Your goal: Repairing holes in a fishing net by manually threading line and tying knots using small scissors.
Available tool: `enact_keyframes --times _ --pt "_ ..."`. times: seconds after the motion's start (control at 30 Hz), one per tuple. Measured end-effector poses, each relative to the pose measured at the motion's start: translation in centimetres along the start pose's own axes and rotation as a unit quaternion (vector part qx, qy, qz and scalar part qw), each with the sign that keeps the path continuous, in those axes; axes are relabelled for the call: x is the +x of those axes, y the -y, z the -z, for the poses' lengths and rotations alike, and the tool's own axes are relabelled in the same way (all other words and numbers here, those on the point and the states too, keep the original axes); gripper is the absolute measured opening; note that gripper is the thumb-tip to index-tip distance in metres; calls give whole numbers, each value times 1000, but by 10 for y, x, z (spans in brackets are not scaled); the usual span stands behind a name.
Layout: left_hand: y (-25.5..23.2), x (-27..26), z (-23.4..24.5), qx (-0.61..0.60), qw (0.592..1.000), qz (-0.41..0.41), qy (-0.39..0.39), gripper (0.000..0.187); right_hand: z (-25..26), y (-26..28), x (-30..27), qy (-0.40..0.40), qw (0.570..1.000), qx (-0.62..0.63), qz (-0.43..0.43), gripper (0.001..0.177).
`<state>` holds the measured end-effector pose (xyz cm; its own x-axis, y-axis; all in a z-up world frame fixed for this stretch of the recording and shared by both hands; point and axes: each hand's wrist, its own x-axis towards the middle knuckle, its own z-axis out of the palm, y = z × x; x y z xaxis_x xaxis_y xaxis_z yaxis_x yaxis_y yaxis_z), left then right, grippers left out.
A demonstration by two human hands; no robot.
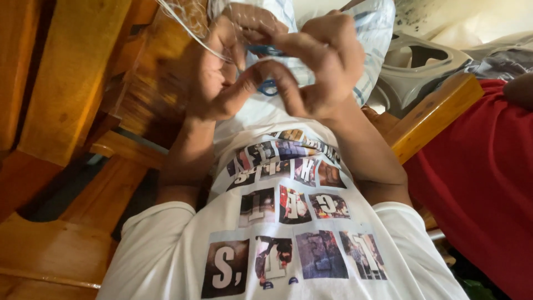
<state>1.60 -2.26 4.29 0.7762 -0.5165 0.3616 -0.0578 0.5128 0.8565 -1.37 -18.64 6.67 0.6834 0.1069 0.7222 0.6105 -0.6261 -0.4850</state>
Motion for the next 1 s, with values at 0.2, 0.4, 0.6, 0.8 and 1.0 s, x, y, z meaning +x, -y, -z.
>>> enact_keyframes --times 0.2,0.4,0.6,0.8,1.0 --pt "25 -11 1 132 990 -38 -42 24 -24 4 -9 -127 991 -39 -3 27" --pt "-11 8 -10 61 995 28 70 29 -22 72 -2 -201 960 -103 166 8" --pt "-13 -4 -13 25 999 29 17 34 15 89 -6 72 966 -55 241 23" --pt "-11 -4 -12 -11 997 68 -32 29 66 41 -32 265 910 -318 29 75" --pt "-5 -4 -12 51 996 41 -58 19 71 20 -9 238 961 -127 -62 67"
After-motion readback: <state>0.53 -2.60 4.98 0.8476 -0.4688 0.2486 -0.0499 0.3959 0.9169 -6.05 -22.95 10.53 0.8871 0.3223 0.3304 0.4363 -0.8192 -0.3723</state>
